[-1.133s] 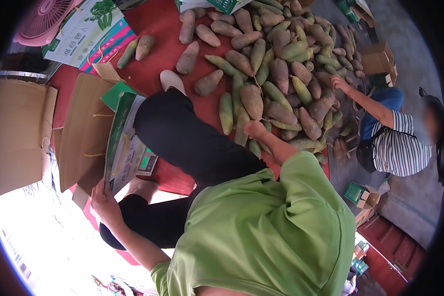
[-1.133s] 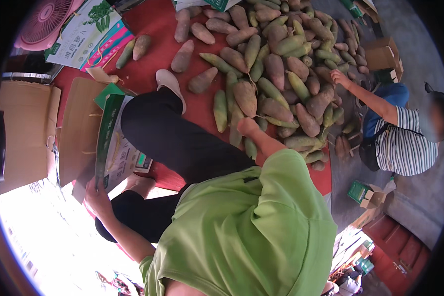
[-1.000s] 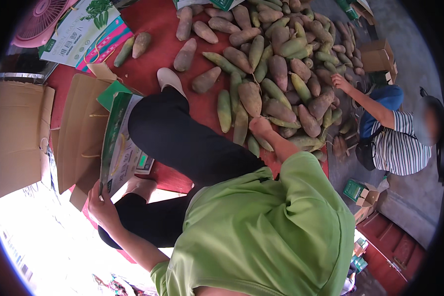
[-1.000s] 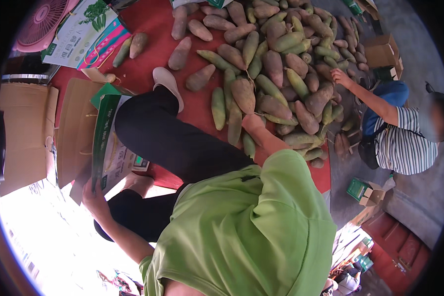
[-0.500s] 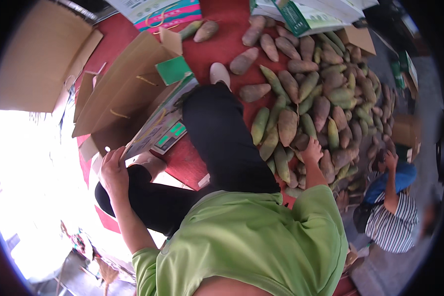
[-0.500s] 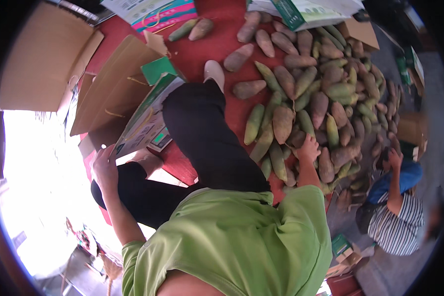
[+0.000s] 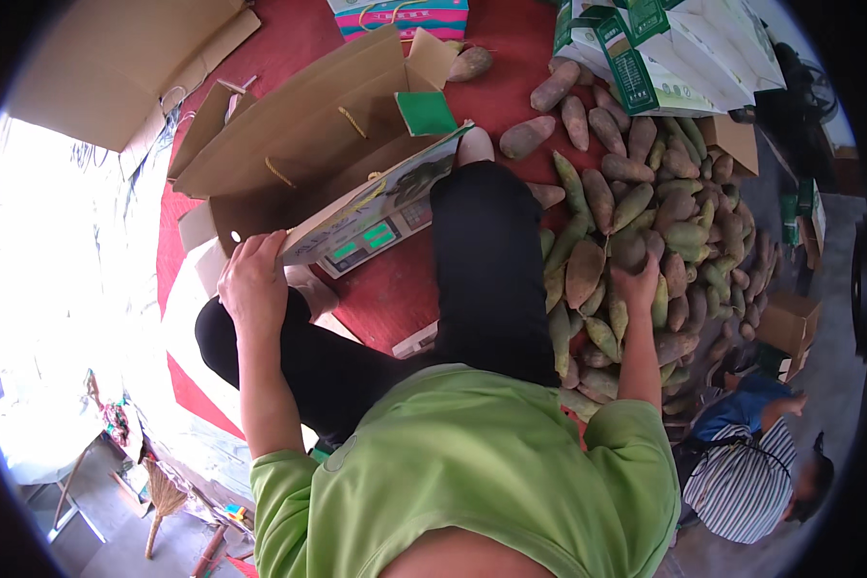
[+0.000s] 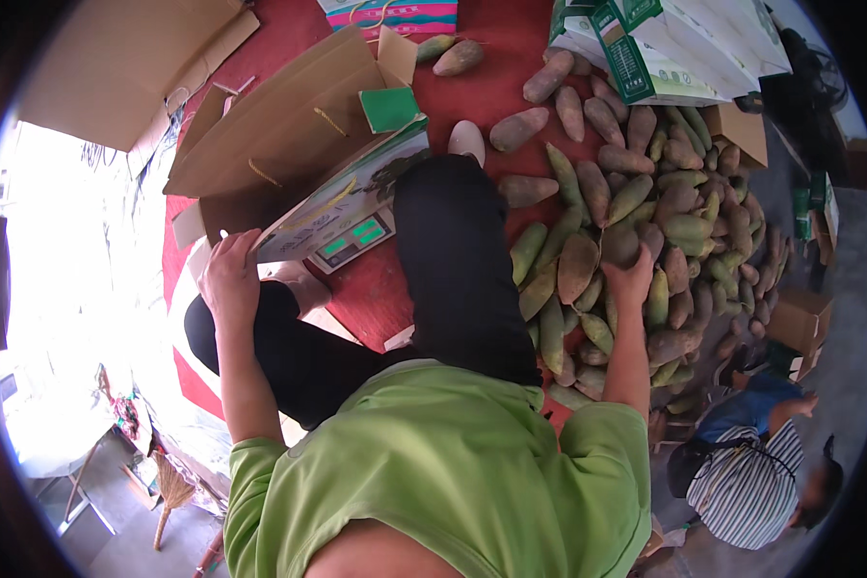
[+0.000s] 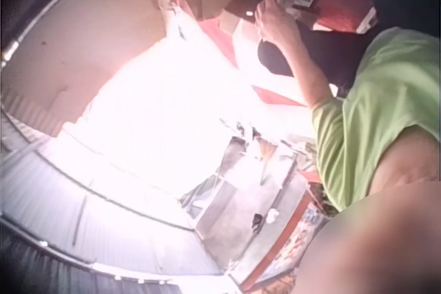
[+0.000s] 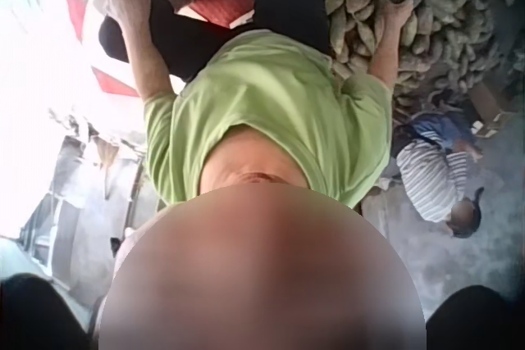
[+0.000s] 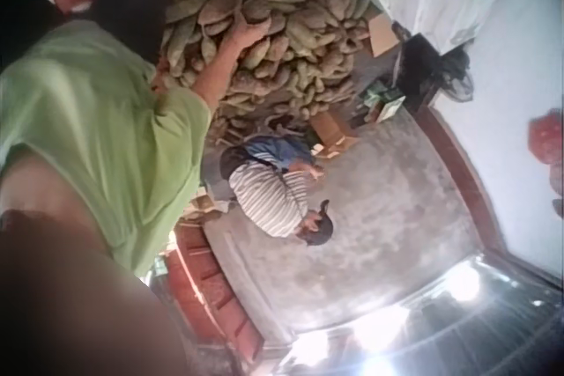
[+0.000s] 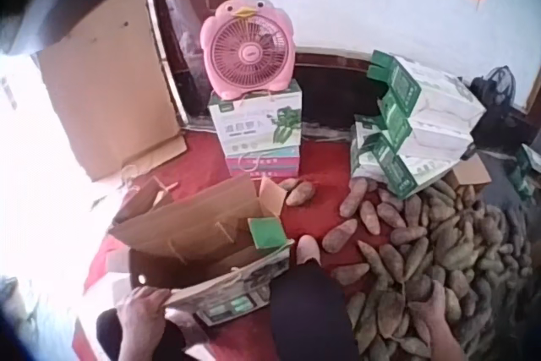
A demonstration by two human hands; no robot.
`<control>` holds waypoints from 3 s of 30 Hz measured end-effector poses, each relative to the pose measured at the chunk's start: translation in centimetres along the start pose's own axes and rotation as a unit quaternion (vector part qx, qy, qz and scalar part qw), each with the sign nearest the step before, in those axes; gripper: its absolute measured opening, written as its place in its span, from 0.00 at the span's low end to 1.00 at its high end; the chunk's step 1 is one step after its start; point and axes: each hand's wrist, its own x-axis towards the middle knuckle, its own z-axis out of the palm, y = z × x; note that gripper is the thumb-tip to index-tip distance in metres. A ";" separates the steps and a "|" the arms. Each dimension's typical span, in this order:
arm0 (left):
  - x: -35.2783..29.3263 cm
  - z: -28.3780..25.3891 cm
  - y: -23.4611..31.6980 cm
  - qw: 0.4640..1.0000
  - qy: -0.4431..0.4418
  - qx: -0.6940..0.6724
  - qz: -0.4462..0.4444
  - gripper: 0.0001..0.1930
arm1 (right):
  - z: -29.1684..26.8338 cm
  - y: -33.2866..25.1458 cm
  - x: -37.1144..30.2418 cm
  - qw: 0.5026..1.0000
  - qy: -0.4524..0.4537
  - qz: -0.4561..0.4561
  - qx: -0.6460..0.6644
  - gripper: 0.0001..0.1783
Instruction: Sort vegetables from a pile into cardboard boxes and weigh them on a scale.
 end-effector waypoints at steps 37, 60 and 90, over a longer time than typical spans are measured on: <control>-1.2 1.7 -0.6 0.997 0.048 0.055 0.037 0.11 | 10.6 -55.6 -6.7 0.581 -0.433 -0.688 0.041 0.27; -1.4 1.9 -0.4 0.998 0.016 0.044 -0.042 0.13 | 10.9 -0.4 -6.8 0.915 -0.365 0.098 -0.139 0.30; -1.8 0.6 -1.1 0.998 0.048 0.020 0.035 0.12 | 1.7 -15.9 1.2 0.926 -0.182 -0.061 0.326 0.27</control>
